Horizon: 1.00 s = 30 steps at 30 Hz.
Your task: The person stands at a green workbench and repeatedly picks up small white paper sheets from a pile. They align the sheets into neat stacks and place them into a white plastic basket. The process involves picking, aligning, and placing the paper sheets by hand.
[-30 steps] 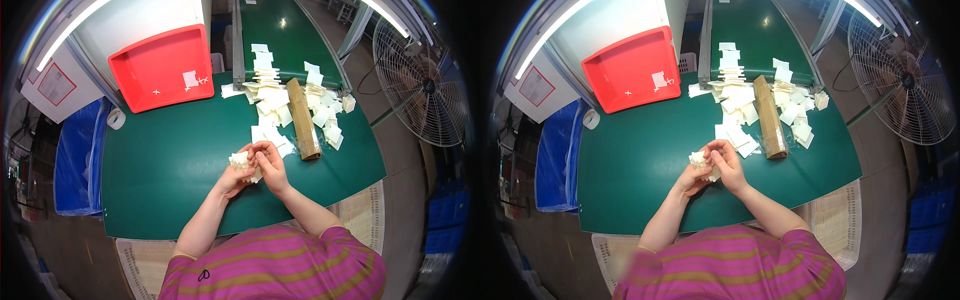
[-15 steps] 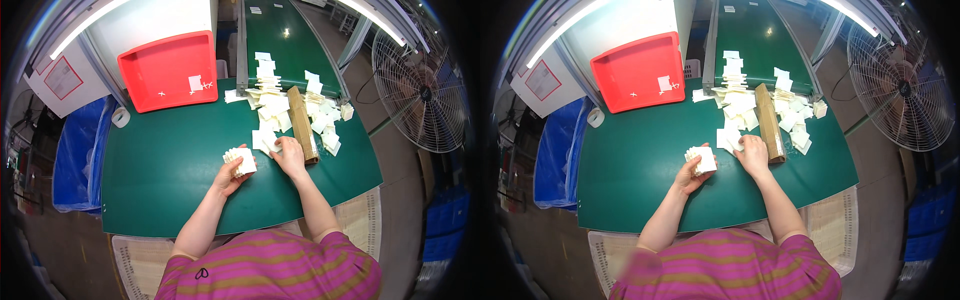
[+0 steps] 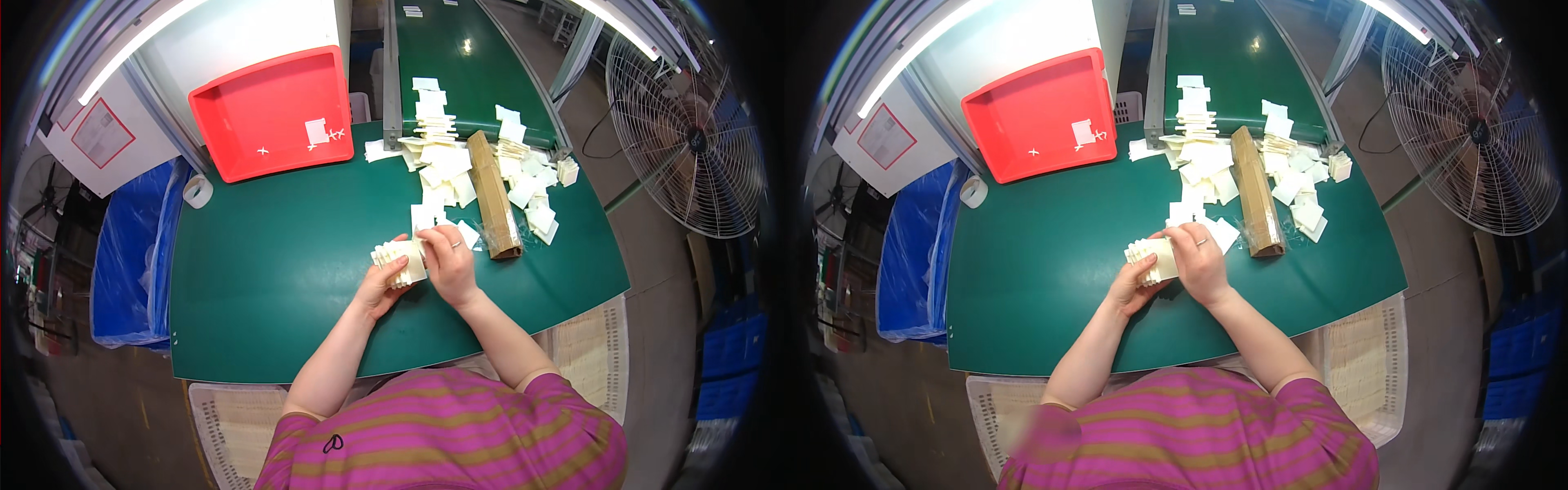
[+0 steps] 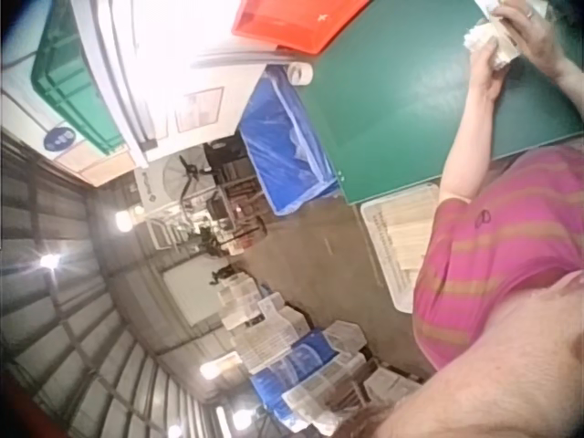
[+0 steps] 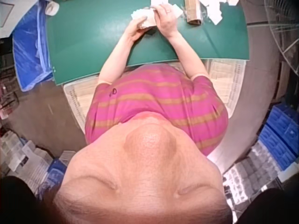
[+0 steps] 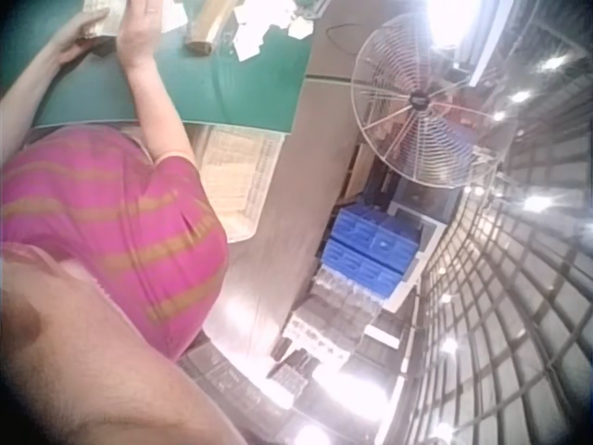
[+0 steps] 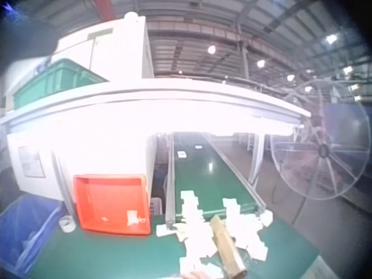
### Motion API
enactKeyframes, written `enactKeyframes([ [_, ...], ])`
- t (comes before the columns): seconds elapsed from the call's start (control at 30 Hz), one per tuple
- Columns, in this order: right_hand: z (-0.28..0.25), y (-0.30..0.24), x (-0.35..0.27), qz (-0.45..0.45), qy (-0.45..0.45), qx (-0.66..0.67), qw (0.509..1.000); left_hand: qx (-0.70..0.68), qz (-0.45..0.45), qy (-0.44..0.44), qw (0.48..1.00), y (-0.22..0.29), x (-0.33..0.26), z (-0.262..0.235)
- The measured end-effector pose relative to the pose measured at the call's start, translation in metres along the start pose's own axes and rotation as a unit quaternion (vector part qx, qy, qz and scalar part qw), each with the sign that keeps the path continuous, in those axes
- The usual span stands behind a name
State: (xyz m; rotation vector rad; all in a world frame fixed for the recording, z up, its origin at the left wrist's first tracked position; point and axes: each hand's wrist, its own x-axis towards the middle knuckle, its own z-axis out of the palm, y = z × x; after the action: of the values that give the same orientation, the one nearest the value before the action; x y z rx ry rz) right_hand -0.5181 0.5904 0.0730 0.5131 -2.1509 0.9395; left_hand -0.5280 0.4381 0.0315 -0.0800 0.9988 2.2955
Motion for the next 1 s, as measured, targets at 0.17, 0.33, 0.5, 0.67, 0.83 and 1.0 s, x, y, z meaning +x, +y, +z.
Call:
enactKeyframes([
  [0.17,0.007,-0.016,-0.008,-0.021,-0.049,0.104,0.993,-0.108,-0.017,-0.022,0.994,-0.004,0.001,-0.011],
  [0.33,0.001,-0.018,-0.027,0.165,-0.086,0.342,0.921,-0.092,-0.005,-0.033,0.995,-0.004,-0.001,-0.005],
  [0.5,-0.020,-0.022,-0.024,0.182,-0.130,0.408,0.885,-0.083,-0.030,-0.105,0.991,0.004,-0.007,0.004],
  [0.67,-0.064,-0.028,0.015,-0.062,-0.364,-0.001,0.929,0.212,-0.050,-0.147,0.965,0.008,-0.014,0.008],
  [0.83,-0.058,-0.034,0.009,-0.037,-0.442,0.008,0.896,0.338,0.064,-0.161,0.925,-0.001,-0.015,0.012],
  [1.0,-0.056,-0.027,0.002,0.072,-0.357,-0.004,0.931,0.203,0.072,-0.056,0.975,0.007,-0.008,0.009],
])
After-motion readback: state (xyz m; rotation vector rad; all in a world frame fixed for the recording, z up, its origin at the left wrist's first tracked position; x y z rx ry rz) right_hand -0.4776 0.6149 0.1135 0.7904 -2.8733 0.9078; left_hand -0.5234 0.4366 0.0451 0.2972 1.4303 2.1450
